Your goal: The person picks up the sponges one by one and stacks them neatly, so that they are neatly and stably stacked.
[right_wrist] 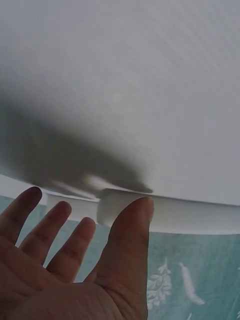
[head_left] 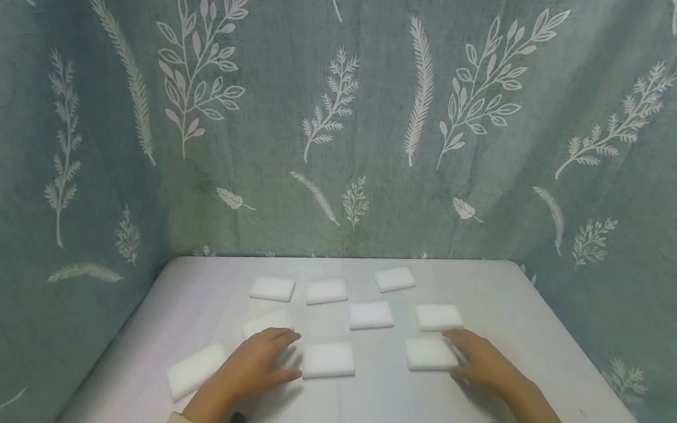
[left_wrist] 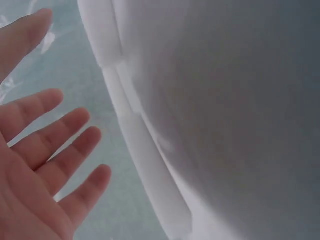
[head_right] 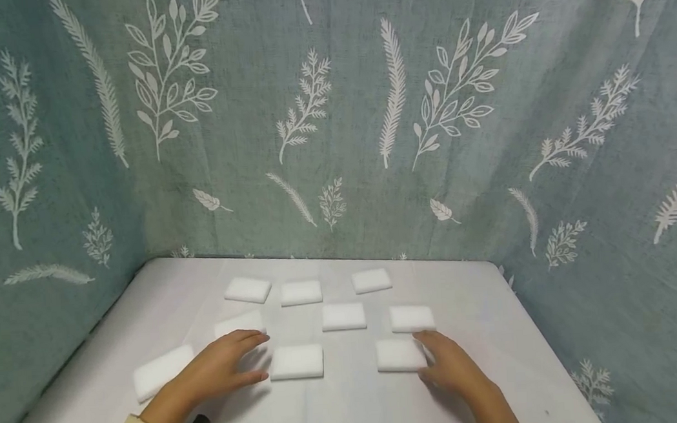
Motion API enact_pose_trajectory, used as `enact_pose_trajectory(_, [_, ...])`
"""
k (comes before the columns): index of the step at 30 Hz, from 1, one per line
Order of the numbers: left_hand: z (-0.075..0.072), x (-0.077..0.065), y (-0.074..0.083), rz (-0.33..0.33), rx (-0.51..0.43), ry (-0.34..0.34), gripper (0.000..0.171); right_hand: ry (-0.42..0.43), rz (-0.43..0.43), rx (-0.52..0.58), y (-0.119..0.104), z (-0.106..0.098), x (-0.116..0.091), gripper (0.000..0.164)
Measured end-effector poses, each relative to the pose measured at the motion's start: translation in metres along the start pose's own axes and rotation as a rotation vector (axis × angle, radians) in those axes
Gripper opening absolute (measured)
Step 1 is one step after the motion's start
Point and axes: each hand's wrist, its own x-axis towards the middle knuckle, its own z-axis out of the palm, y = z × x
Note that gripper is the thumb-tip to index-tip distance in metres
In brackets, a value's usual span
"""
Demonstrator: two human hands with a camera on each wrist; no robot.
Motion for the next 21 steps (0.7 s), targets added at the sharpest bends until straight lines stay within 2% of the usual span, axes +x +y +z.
enact_pose_trajectory(7, [0.003,0.015,0.007,0.020,-0.035,-0.057,0.062,0.008,-0.047,0.014,-0.008,-0.003,0.003,0.072])
enact_pose_trajectory(15, [0.006,0.020,0.017,0.012,-0.049,-0.113,0.064,-0.004,-0.062,0.016,-0.016,-0.006,-0.004,0.070])
enact_pose_trajectory(21, [0.008,0.020,0.016,-0.020,-0.065,-0.143,0.066,-0.008,-0.082,0.055,-0.024,0.000,-0.002,0.070])
